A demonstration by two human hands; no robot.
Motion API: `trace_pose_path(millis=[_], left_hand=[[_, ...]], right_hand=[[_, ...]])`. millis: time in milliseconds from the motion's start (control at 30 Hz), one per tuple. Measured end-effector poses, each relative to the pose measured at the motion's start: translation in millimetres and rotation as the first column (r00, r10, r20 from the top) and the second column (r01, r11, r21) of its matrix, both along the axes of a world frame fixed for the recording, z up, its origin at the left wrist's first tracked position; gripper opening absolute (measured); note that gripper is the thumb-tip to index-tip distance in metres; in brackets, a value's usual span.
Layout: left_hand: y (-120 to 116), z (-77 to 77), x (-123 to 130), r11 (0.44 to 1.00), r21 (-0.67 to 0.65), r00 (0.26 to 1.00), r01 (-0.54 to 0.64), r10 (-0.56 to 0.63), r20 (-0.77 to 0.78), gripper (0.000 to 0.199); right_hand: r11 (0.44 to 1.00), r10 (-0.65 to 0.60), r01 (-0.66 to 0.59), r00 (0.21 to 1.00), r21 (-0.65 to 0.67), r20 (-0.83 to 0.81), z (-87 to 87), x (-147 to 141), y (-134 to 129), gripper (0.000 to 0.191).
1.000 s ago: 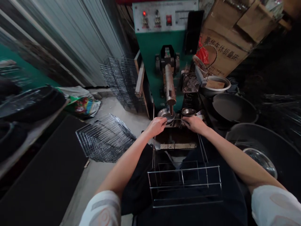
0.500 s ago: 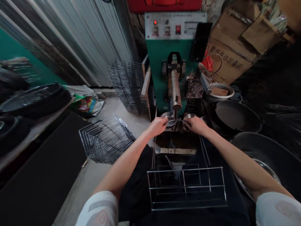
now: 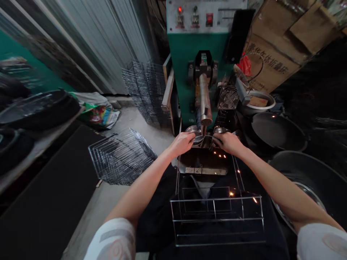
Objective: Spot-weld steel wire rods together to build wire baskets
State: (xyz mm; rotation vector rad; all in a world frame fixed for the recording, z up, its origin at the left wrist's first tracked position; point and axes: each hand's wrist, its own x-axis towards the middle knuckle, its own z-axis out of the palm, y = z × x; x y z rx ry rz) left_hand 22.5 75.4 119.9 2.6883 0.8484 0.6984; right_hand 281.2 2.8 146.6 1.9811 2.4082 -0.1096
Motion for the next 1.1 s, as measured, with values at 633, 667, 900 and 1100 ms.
trace_pose_path(millis=[633,667,900,1100], left_hand=[[-2,2.7,1,0.994,-0.107,0.998,0.001,0.006,0.063,0.018],[-3,3.4,1,0.993,-0.121,0.997,0.002,0.007,0.073,0.018],[-13,9.2,6,0.962,-0.272,0.978,-0.012,0.068,0.198,0.016],[-69,1.6,-32,0.867,-0.498,0.897,-0.023,0.238,0.374,0.040]], right_hand=[[1.000,0.015,-0.012,0.988,0.023,-0.157,-12.8,10,4,0.035],[1.000,0.017,-0.013,0.984,0.028,-0.178,-13.7,10,5,0.034],[0.995,0.053,-0.014,0.922,0.103,-0.385,-25.0,13,2,0.035],[0.986,-0.054,0.148,0.735,0.082,-0.676,-55.2,38,-73,0.051]])
